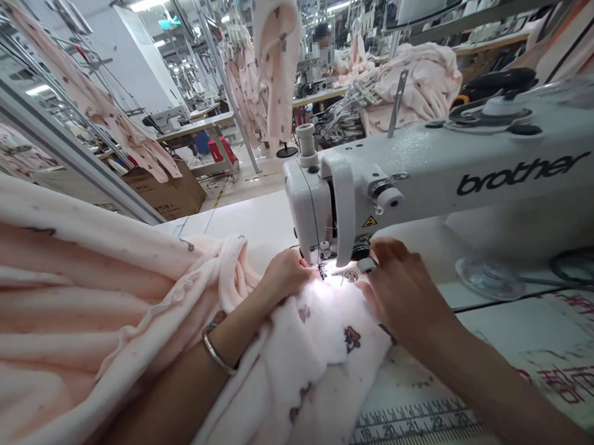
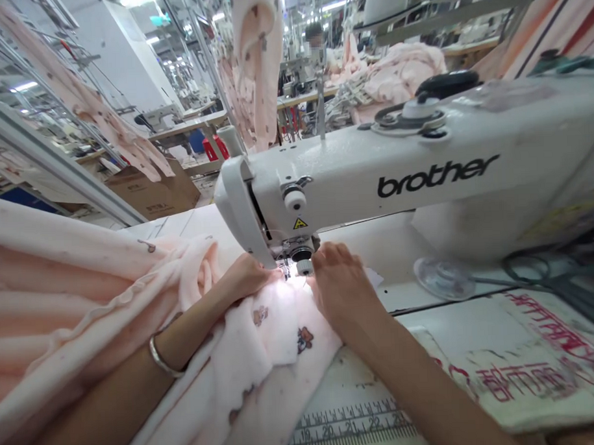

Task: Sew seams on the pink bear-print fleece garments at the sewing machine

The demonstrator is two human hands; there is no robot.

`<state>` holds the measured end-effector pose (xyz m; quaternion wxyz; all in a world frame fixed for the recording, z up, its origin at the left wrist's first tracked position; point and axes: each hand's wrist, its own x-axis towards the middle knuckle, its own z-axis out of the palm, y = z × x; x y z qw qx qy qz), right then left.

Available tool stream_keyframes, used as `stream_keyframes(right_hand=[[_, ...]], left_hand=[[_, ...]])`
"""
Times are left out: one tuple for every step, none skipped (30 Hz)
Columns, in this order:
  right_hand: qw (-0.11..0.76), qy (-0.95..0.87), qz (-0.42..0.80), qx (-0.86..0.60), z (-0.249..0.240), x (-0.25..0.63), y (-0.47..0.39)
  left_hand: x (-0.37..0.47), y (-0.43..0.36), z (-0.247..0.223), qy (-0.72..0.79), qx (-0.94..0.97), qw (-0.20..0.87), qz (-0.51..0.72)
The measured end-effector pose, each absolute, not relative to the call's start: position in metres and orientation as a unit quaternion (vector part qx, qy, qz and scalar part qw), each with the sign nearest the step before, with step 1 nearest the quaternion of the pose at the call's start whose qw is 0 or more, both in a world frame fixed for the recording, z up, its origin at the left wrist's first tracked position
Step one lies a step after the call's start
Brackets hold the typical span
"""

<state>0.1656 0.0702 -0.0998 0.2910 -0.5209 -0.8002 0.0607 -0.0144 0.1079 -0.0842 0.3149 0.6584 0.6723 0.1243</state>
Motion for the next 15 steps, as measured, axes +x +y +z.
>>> stream_keyframes(right_hand=[[0.290, -0.812, 0.020, -0.506, -0.099, 0.167, 0.060], [0.292, -0.828, -0.018, -0.478, -0.100, 0.168, 0.049], [0.293, -0.847, -0.046, -0.442, -0.102, 0.168, 0.040], [0.292, -0.865, -0.060, -0.404, -0.104, 0.166, 0.033], [0.288, -0.880, -0.055, -0.373, -0.107, 0.164, 0.028], [0.284, -0.891, -0.035, -0.354, -0.110, 0.162, 0.025], [0.277, -0.898, -0.012, -0.343, -0.112, 0.160, 0.025], [0.272, -0.901, 0.006, -0.337, -0.114, 0.158, 0.026], [0.275, -0.902, 0.018, -0.332, -0.114, 0.158, 0.029], [0.280, -0.902, 0.028, -0.327, -0.113, 0.160, 0.032], [0.286, -0.902, 0.036, -0.322, -0.111, 0.162, 0.036], [0.290, -0.902, 0.042, -0.318, -0.109, 0.166, 0.040], [0.291, -0.903, 0.045, -0.312, -0.107, 0.171, 0.045], [0.287, -0.906, 0.048, -0.308, -0.105, 0.177, 0.049], [0.282, -0.907, 0.044, -0.308, -0.104, 0.184, 0.053]], left_hand=[[-0.015, 0.108, -0.085, 0.672, 0.660, 0.312, 0.124], [-0.015, 0.107, -0.086, 0.671, 0.662, 0.309, 0.125], [-0.015, 0.107, -0.086, 0.670, 0.665, 0.306, 0.127], [-0.016, 0.108, -0.087, 0.668, 0.668, 0.303, 0.128], [-0.016, 0.108, -0.088, 0.665, 0.672, 0.299, 0.130], [-0.017, 0.109, -0.088, 0.663, 0.675, 0.296, 0.131], [-0.017, 0.109, -0.089, 0.660, 0.679, 0.294, 0.132], [-0.018, 0.109, -0.090, 0.657, 0.682, 0.291, 0.133], [-0.018, 0.109, -0.090, 0.655, 0.685, 0.289, 0.135], [-0.018, 0.109, -0.091, 0.654, 0.686, 0.287, 0.138], [-0.018, 0.109, -0.091, 0.654, 0.686, 0.286, 0.139], [-0.017, 0.107, -0.091, 0.657, 0.684, 0.284, 0.141], [-0.016, 0.106, -0.090, 0.662, 0.680, 0.283, 0.141], [-0.015, 0.104, -0.090, 0.668, 0.674, 0.282, 0.141], [-0.013, 0.101, -0.089, 0.676, 0.666, 0.281, 0.142]])
